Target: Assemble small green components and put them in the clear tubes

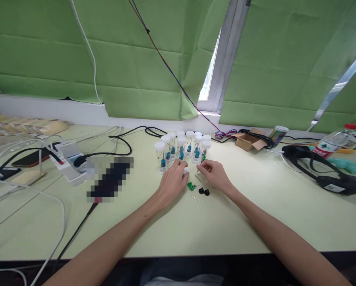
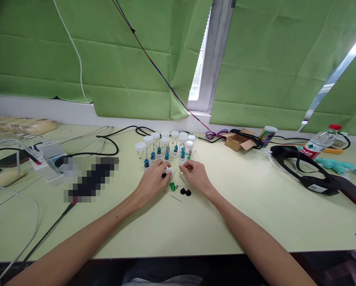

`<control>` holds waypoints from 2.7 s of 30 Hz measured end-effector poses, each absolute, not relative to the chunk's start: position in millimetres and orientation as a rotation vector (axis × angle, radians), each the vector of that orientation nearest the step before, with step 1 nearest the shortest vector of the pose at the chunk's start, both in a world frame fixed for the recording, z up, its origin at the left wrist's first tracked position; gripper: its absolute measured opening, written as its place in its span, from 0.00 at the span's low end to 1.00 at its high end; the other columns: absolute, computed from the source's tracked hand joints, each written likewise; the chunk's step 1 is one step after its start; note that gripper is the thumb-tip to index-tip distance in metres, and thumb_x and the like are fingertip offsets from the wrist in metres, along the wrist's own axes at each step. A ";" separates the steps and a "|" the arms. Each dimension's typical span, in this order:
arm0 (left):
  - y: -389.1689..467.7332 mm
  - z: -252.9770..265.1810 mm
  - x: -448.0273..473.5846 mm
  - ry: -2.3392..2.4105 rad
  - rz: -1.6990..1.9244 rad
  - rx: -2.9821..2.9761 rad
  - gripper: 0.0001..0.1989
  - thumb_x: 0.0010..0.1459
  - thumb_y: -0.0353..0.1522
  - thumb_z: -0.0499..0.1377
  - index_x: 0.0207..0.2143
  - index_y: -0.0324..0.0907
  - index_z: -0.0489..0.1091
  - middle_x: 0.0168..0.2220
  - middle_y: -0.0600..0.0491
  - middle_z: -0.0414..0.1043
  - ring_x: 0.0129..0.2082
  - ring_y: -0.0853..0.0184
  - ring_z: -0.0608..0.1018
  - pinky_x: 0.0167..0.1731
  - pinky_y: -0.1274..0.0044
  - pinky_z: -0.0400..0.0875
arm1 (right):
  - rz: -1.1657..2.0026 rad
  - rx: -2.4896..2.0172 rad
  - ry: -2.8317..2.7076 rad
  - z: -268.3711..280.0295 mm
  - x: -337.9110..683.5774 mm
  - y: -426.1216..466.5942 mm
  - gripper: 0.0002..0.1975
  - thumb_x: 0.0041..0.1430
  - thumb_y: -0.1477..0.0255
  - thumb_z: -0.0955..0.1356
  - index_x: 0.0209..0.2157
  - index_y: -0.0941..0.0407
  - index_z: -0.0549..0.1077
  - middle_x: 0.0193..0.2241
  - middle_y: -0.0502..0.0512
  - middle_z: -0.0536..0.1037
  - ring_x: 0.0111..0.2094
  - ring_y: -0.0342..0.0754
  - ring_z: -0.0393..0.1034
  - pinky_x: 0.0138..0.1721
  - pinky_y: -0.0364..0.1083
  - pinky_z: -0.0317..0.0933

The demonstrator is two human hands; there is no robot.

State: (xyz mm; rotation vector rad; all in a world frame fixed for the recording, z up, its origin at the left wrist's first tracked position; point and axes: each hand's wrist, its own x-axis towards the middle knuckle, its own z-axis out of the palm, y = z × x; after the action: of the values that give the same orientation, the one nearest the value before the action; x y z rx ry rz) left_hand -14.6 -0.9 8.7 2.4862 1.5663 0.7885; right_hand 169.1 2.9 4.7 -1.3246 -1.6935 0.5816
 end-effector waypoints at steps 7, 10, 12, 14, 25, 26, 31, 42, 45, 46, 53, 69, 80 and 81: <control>-0.3 7.6 -17.2 1.731 0.568 2.494 0.15 0.64 0.36 0.51 0.49 0.42 0.69 0.48 0.45 0.68 0.39 0.58 0.76 0.27 0.72 0.62 | 0.556 -1.393 -1.751 3.2 168.2 2.2 0.15 0.57 0.63 0.67 0.21 0.56 0.69 0.21 0.50 0.72 0.24 0.44 0.61 0.28 0.44 0.56; -1.5 8.9 -16.8 1.753 0.540 2.478 0.15 0.64 0.35 0.50 0.50 0.42 0.69 0.48 0.44 0.67 0.39 0.58 0.76 0.28 0.73 0.62 | 0.586 -1.407 -1.774 3.1 167.4 1.4 0.15 0.57 0.63 0.67 0.21 0.56 0.69 0.20 0.49 0.71 0.24 0.44 0.60 0.27 0.44 0.55; -1.7 9.6 -16.5 1.752 0.521 2.472 0.15 0.64 0.35 0.50 0.50 0.42 0.68 0.47 0.44 0.67 0.39 0.57 0.76 0.28 0.73 0.63 | 0.593 -1.406 -1.798 2.6 167.3 1.2 0.16 0.57 0.63 0.67 0.20 0.56 0.68 0.20 0.49 0.70 0.23 0.44 0.60 0.27 0.44 0.55; -1.3 9.4 -16.5 1.736 0.519 2.474 0.15 0.64 0.35 0.50 0.50 0.42 0.68 0.46 0.44 0.67 0.40 0.57 0.76 0.29 0.73 0.63 | 0.593 -1.404 -1.819 1.5 167.6 1.4 0.16 0.57 0.62 0.67 0.20 0.55 0.68 0.19 0.49 0.70 0.23 0.44 0.59 0.27 0.44 0.54; -2.0 9.7 -16.5 1.664 0.521 2.459 0.12 0.64 0.32 0.51 0.48 0.42 0.68 0.45 0.43 0.73 0.44 0.55 0.76 0.32 0.72 0.62 | 0.554 -1.423 -1.917 -3.2 168.9 2.9 0.16 0.59 0.63 0.67 0.21 0.56 0.68 0.20 0.49 0.71 0.23 0.44 0.60 0.27 0.44 0.54; -2.4 10.0 -16.5 1.660 0.522 2.461 0.12 0.64 0.32 0.51 0.48 0.42 0.68 0.45 0.43 0.73 0.43 0.55 0.76 0.32 0.73 0.62 | 0.547 -1.425 -1.922 -3.5 169.0 3.1 0.16 0.59 0.63 0.67 0.21 0.56 0.67 0.20 0.49 0.71 0.23 0.44 0.60 0.27 0.44 0.54; -3.6 11.1 -16.3 1.653 0.503 2.479 0.08 0.64 0.32 0.50 0.43 0.42 0.67 0.42 0.45 0.74 0.39 0.56 0.77 0.28 0.74 0.58 | 0.536 -1.435 -1.948 -4.3 169.4 3.7 0.15 0.59 0.64 0.67 0.21 0.56 0.67 0.20 0.49 0.70 0.23 0.44 0.60 0.27 0.43 0.54; -6.0 10.4 -13.7 1.630 0.528 2.481 0.06 0.64 0.31 0.50 0.40 0.43 0.65 0.37 0.47 0.74 0.34 0.59 0.76 0.25 0.74 0.53 | 0.521 -1.457 -1.990 -4.7 168.6 3.9 0.14 0.59 0.66 0.67 0.22 0.55 0.68 0.20 0.49 0.71 0.24 0.44 0.61 0.27 0.44 0.53; -6.0 10.6 -13.1 1.609 0.564 2.478 0.07 0.65 0.31 0.49 0.41 0.44 0.66 0.37 0.47 0.74 0.34 0.59 0.76 0.26 0.74 0.54 | 0.522 -1.451 -1.994 -5.3 168.2 3.5 0.14 0.59 0.66 0.67 0.22 0.56 0.69 0.21 0.50 0.72 0.24 0.44 0.62 0.27 0.43 0.53; -5.9 10.8 -13.0 1.603 0.582 2.473 0.08 0.65 0.31 0.49 0.42 0.43 0.66 0.38 0.47 0.74 0.34 0.59 0.76 0.26 0.74 0.54 | 0.522 -1.448 -1.996 -5.5 168.1 3.4 0.14 0.60 0.66 0.67 0.22 0.56 0.68 0.21 0.50 0.72 0.24 0.44 0.62 0.27 0.43 0.53; -3.3 9.3 -11.5 1.463 0.816 2.337 0.11 0.65 0.32 0.47 0.40 0.43 0.69 0.32 0.51 0.74 0.30 0.62 0.74 0.28 0.74 0.59 | 0.513 -1.449 -2.010 -7.8 168.0 4.8 0.14 0.59 0.66 0.67 0.21 0.55 0.67 0.20 0.49 0.70 0.23 0.44 0.60 0.27 0.43 0.53; 3.5 8.5 -5.0 1.203 0.906 1.616 0.16 0.59 0.44 0.54 0.27 0.42 0.67 0.14 0.59 0.61 0.13 0.72 0.62 0.18 0.77 0.58 | 0.527 -1.467 -2.031 -8.1 168.4 5.6 0.13 0.58 0.67 0.68 0.21 0.55 0.68 0.20 0.49 0.72 0.23 0.43 0.60 0.26 0.43 0.52; 5.1 6.9 -5.0 1.230 0.976 1.618 0.16 0.57 0.45 0.56 0.26 0.42 0.66 0.16 0.58 0.63 0.14 0.72 0.63 0.18 0.77 0.58 | 0.515 -1.458 -2.040 -9.5 169.1 6.3 0.13 0.58 0.67 0.68 0.22 0.56 0.68 0.21 0.49 0.72 0.24 0.43 0.60 0.26 0.43 0.52; 5.3 6.7 -5.2 1.238 0.980 1.627 0.16 0.57 0.45 0.56 0.26 0.42 0.66 0.16 0.58 0.63 0.14 0.72 0.63 0.18 0.77 0.57 | 0.512 -1.460 -2.043 -9.2 169.0 6.3 0.13 0.58 0.67 0.68 0.22 0.56 0.69 0.21 0.49 0.72 0.24 0.43 0.61 0.26 0.43 0.52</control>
State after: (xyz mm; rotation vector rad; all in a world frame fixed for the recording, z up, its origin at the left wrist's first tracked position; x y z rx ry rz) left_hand -5.2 5.3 6.7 1.6265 1.2381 0.9800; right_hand 169.0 6.3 -9.2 -1.4604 -2.0427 0.5121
